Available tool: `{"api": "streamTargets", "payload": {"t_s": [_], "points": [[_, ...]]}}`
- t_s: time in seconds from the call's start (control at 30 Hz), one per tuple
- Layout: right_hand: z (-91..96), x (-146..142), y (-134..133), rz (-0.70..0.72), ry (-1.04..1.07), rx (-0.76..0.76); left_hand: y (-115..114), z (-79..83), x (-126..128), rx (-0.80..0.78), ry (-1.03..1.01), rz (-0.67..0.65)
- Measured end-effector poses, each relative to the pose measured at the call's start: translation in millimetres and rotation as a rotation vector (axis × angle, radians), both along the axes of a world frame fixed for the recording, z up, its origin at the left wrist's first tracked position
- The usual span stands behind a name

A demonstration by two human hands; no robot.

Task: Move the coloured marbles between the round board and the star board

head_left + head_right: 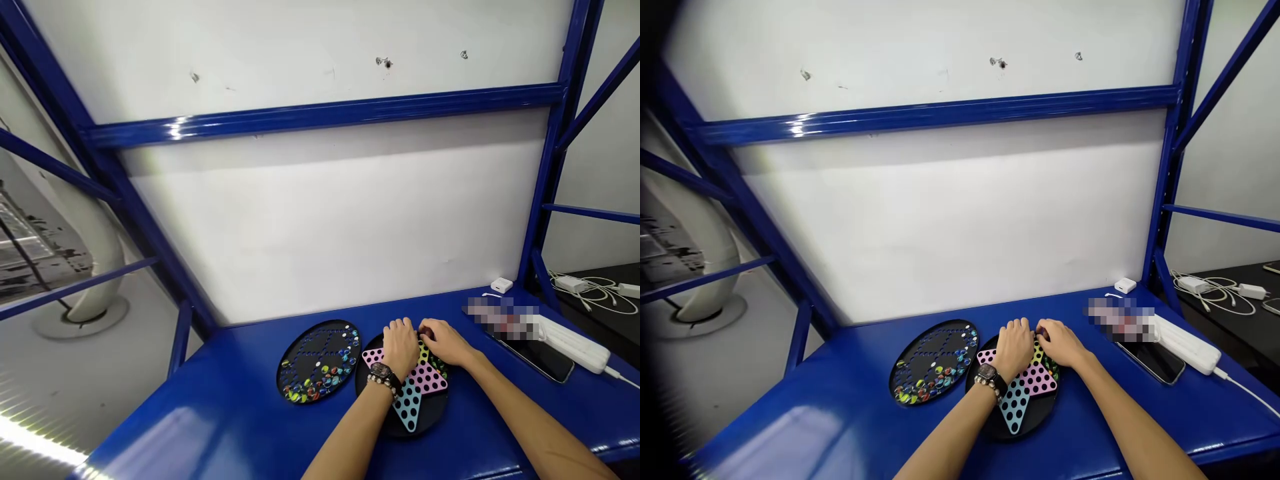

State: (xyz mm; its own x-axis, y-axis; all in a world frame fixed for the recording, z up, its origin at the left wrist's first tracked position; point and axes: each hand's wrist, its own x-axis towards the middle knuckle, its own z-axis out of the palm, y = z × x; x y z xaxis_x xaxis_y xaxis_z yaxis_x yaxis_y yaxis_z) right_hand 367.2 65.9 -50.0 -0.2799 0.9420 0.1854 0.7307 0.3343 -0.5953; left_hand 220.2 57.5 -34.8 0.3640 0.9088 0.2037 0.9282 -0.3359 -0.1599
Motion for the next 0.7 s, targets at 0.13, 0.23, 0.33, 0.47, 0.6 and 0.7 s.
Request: {"api": "streamTargets", "payload": {"t_s": [0.13,0.23,0.33,0.47,0.6,0.7], "points": [[-2.8,0.6,1.2,-0.008,0.015,-0.012,2.7,-3.9,4.3,-0.027,0.005,0.030],[-2.7,0.5,1.2,-0.009,0.025,-0.014,6.0,-5.7,9.4,-0.038,0.006,0.054],[-1.8,0.5,1.1,0.001,0.037,-0.008,8.7,-7.4,14.5,-0.025,0.005,0.083],[0.0,0.8,0.7,0.019,0.057,-0.009,10.3,-9.8,17.6,-0.022,0.012,0.069],[1.3,0.5,0.2,0.013,0.070,-0.005,9.5,-9.1,16.0,-0.033,0.029,0.044],[0.9,-0.1,0.6,-0.005,0.074,-0.005,8.1,-6.5,14.3,-0.039,0.041,0.036]]}}
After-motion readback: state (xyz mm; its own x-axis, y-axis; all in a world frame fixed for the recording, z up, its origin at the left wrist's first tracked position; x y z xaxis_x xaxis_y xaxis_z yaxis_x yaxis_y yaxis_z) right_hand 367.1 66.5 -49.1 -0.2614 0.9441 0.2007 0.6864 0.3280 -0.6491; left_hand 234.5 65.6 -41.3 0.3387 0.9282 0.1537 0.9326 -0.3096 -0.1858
